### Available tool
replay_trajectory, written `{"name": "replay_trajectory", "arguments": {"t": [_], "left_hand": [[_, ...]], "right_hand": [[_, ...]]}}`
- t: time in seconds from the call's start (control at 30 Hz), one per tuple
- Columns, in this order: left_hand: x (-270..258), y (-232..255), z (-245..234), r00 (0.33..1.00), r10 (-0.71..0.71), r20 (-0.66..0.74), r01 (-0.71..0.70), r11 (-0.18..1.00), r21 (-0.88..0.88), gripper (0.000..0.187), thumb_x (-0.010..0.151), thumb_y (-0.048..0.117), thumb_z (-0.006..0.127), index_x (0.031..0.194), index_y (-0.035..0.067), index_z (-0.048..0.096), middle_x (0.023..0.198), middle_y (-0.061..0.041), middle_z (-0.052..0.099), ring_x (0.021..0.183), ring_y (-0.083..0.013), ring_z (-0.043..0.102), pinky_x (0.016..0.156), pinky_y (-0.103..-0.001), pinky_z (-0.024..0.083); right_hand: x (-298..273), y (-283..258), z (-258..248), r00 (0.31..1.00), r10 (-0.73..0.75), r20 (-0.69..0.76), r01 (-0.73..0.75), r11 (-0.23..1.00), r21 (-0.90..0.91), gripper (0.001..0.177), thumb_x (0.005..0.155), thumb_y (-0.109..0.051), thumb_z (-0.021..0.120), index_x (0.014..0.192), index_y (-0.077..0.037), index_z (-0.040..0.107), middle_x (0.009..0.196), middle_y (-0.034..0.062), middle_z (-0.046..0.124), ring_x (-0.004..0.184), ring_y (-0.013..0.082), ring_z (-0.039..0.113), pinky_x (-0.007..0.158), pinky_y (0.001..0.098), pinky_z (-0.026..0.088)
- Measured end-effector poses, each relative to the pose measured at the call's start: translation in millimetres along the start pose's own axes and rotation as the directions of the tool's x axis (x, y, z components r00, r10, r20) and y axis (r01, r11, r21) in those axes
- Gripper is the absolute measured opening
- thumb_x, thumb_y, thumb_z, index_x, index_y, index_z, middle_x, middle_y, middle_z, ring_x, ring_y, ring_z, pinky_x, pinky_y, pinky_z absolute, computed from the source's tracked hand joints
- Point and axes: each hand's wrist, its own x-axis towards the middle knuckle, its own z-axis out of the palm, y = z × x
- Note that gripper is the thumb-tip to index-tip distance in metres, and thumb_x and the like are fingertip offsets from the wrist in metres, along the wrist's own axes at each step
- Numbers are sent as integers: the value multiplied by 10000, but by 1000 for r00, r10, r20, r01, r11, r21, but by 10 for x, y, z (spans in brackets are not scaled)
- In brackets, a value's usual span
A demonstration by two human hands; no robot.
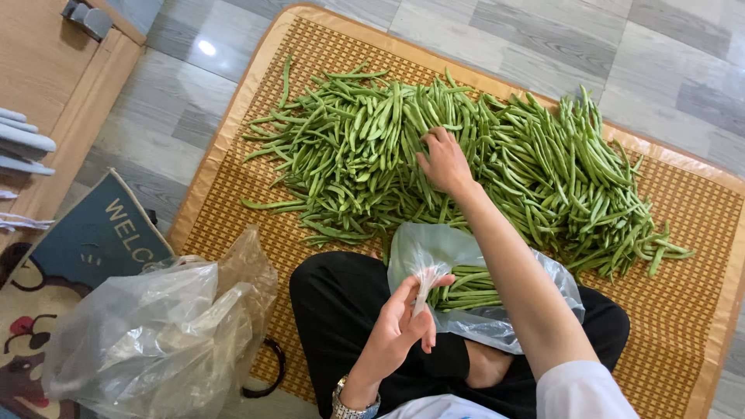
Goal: Bagging green beans from a pile on the floor into a plastic bag.
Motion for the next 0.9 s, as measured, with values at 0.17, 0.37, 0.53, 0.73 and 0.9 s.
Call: {"name": "replay_trajectory", "arguments": {"t": [0.17, 0.37, 0.53, 0.73, 0.9], "left_hand": [[-9, 9, 21, 1000, -13, -12, 12, 1000, -17, 701, 1004, 468, 556, 1487, -18, 405, 1505, -122, 539, 538, -79, 473, 603, -208, 488], [-30, -44, 14, 1000, -7, -12, 7, 1000, -2, 713, 1005, 479, 554, 1487, -22, 395, 1509, -136, 542, 539, -75, 481, 586, -189, 474], [-20, -9, 32, 999, -26, -19, 26, 1000, 10, 735, 988, 510, 558, 1479, -17, 414, 1502, -120, 549, 539, -72, 485, 582, -193, 478], [-16, -5, 32, 1000, -23, -13, 23, 1000, 4, 722, 985, 525, 561, 1452, -11, 438, 1495, -118, 553, 542, -69, 491, 570, -194, 472], [-13, -6, 28, 1000, -14, -11, 15, 1000, 24, 719, 987, 531, 556, 1450, -7, 439, 1495, -123, 557, 539, -64, 491, 570, -187, 470]], "right_hand": [[33, 61, 66, 986, 113, 124, -73, 955, -288, 559, 971, -296, 698, 1429, -39, 507, 1389, 247, 509, 1247, 398, 546, 1032, 506, 529], [83, 156, 144, 989, 73, 128, -25, 940, -340, 526, 977, -312, 684, 1391, -46, 497, 1364, 238, 525, 1225, 388, 551, 995, 517, 517], [71, 155, 55, 967, 137, 216, -95, 976, -194, 297, 1028, -314, 621, 1256, -133, 560, 1216, 184, 605, 1148, 344, 577, 1009, 536, 475], [82, 258, 121, 973, 71, 221, -21, 975, -220, 257, 963, -110, 644, 1208, -136, 572, 1151, 155, 653, 1055, 338, 637, 953, 516, 503], [39, 228, 79, 974, 30, 222, 24, 972, -235, 293, 947, -16, 608, 1218, -126, 592, 1161, 133, 699, 1035, 306, 670, 988, 499, 519]]}}
